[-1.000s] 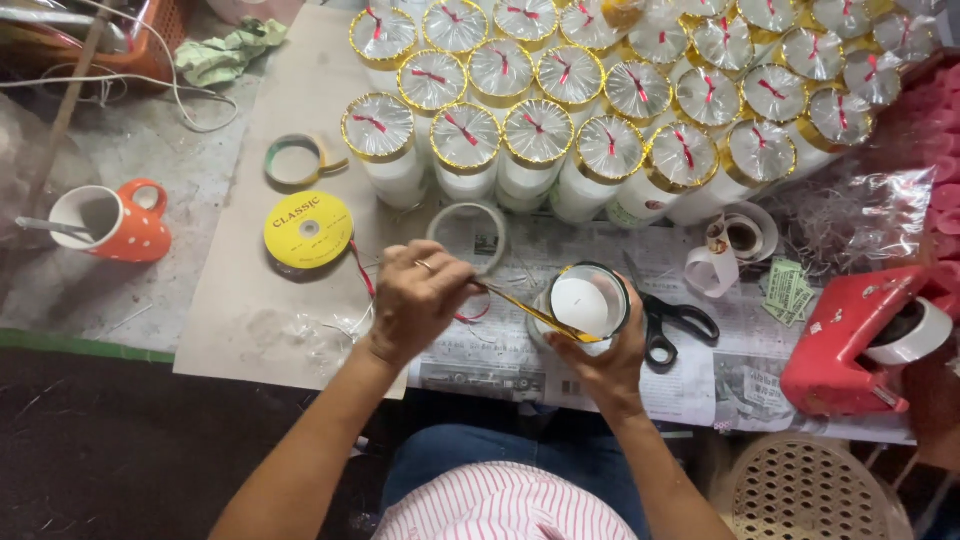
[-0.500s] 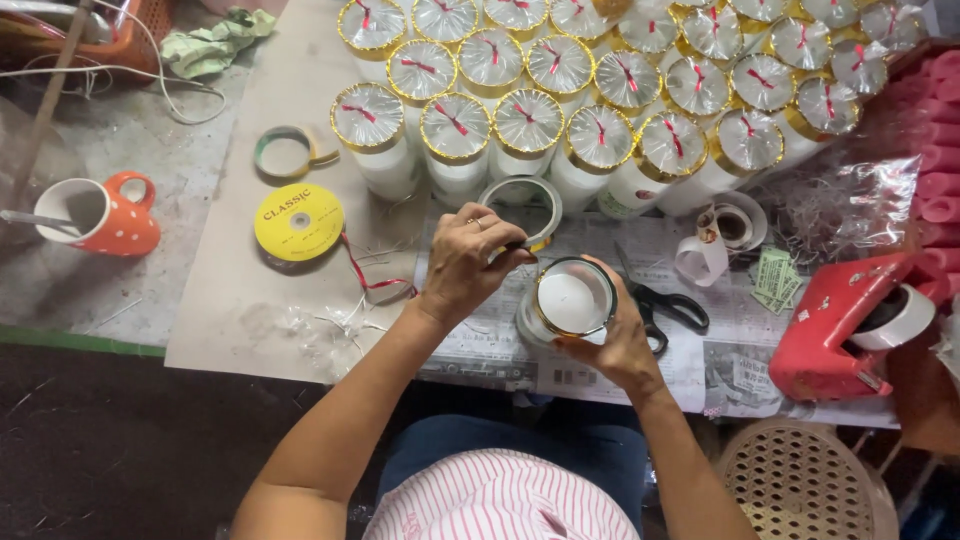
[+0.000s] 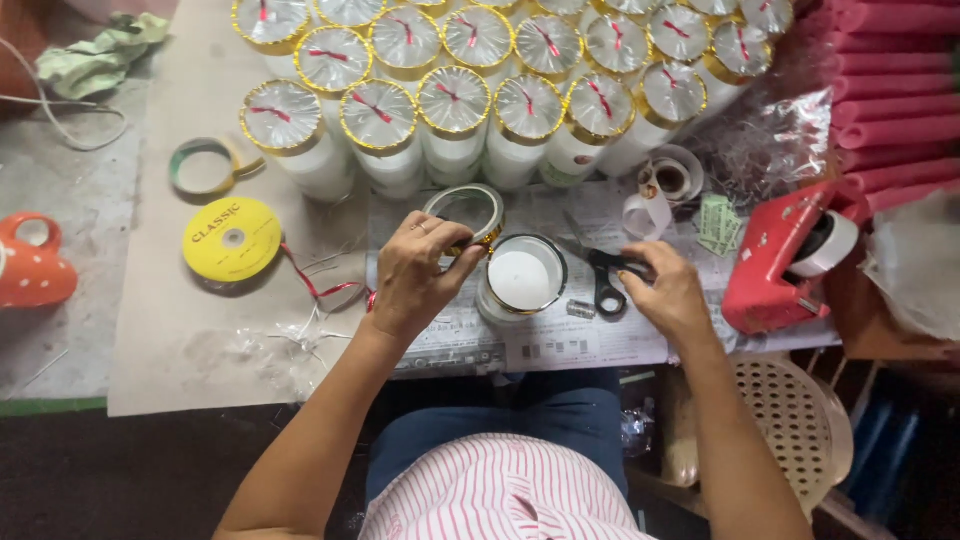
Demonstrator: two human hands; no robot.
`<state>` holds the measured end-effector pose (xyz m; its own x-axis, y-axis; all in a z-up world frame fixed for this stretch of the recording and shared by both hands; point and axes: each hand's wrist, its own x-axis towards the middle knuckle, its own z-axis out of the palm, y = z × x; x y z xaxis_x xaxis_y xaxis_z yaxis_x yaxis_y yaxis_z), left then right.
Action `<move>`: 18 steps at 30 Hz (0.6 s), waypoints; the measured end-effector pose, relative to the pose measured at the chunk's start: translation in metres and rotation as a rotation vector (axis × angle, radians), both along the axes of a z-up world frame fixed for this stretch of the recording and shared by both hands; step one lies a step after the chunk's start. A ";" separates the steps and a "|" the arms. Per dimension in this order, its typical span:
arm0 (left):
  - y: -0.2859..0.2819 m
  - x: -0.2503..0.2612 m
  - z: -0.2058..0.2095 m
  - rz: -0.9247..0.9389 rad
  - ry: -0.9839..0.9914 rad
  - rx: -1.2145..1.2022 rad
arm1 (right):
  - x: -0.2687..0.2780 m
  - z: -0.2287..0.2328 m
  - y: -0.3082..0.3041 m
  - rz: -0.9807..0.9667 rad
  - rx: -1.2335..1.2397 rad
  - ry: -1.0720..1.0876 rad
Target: Applying labels and decorative gold trim to glass jars using scissors
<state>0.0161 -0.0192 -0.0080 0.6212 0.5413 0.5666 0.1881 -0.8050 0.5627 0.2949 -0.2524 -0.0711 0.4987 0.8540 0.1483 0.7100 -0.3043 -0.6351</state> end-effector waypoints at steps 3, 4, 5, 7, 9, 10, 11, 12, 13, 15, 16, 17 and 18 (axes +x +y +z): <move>-0.001 0.000 0.004 -0.010 -0.008 -0.003 | 0.005 -0.018 -0.012 -0.014 -0.271 -0.211; -0.002 0.001 0.004 -0.016 -0.011 -0.004 | 0.003 -0.025 -0.011 -0.021 -0.272 -0.213; -0.002 0.001 0.003 -0.007 -0.016 0.002 | 0.003 -0.031 -0.005 -0.019 -0.335 -0.281; -0.003 0.001 0.003 0.010 -0.023 0.010 | 0.004 -0.041 0.003 -0.010 -0.395 -0.352; -0.004 0.001 0.004 0.005 -0.050 -0.007 | 0.009 -0.047 0.008 0.016 -0.491 -0.391; -0.006 0.002 0.003 0.014 -0.053 -0.006 | 0.006 -0.035 0.005 0.024 -0.488 -0.396; -0.006 0.002 0.003 0.010 -0.060 -0.026 | 0.004 -0.023 0.002 0.037 -0.501 -0.343; -0.006 0.003 0.002 0.006 -0.066 -0.047 | 0.001 -0.012 0.000 0.049 -0.514 -0.290; -0.006 0.002 0.003 0.008 -0.069 -0.046 | -0.001 0.007 -0.005 0.051 -0.513 -0.293; -0.008 0.002 0.004 0.015 -0.058 -0.046 | -0.007 0.042 -0.017 0.056 -0.519 -0.117; -0.008 0.001 0.007 0.015 -0.059 -0.047 | -0.017 0.086 -0.002 0.056 -0.519 -0.117; -0.008 0.000 0.011 -0.011 -0.002 -0.039 | -0.027 0.129 0.013 -0.060 -0.682 0.017; -0.008 -0.001 0.014 -0.037 0.055 -0.032 | -0.036 0.173 0.027 -0.178 -0.841 0.153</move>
<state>0.0150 -0.0275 0.0058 0.6708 0.5347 0.5140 0.1895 -0.7936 0.5782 0.2588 -0.2255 0.1017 0.5975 0.5578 -0.5760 0.5327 -0.8131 -0.2348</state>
